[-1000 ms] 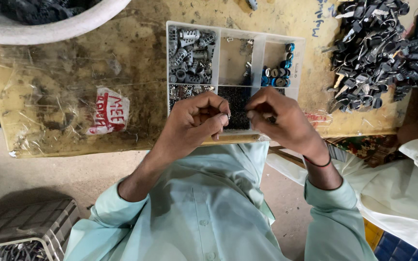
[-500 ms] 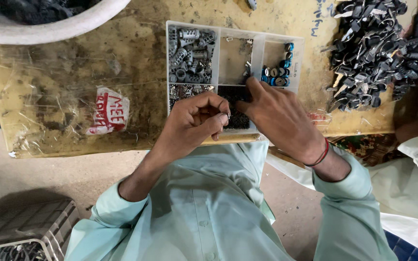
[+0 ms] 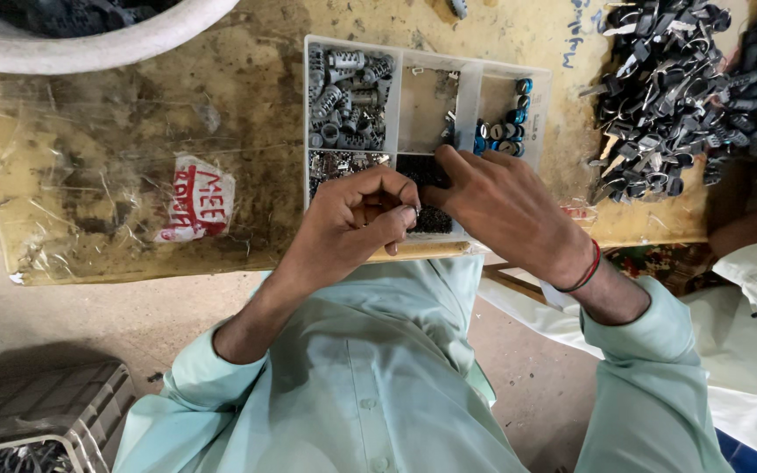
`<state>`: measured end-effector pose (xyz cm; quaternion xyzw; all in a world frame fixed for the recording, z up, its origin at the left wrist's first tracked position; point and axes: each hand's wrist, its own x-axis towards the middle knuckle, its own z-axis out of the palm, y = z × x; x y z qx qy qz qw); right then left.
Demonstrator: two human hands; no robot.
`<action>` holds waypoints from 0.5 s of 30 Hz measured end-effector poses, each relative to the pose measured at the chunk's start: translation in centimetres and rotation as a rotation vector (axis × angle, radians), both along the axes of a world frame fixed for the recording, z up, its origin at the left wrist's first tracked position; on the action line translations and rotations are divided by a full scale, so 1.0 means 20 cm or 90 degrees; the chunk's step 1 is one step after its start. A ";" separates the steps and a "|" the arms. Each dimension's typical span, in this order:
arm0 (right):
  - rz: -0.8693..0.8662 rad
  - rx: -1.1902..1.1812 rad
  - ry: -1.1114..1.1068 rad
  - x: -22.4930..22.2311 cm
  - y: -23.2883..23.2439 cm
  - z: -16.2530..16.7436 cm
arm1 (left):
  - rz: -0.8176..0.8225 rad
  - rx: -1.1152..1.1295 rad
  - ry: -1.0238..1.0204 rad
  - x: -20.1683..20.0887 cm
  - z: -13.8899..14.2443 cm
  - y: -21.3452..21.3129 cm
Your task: The person assembles small lock cylinder components by hand at a workbench. They repeatedly pick a metal cylinder, insert a spring, add a blue plastic piece, and place the assembled unit on the table. The process is repeated multiple times with parts taken from a compartmentalized tray.
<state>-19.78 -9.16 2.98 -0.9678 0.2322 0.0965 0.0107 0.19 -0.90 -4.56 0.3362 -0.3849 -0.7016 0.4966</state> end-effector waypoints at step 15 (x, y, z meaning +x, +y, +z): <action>-0.183 0.357 -0.404 -0.21 0.03 -0.02 | 0.005 0.013 0.003 -0.01 0.00 0.00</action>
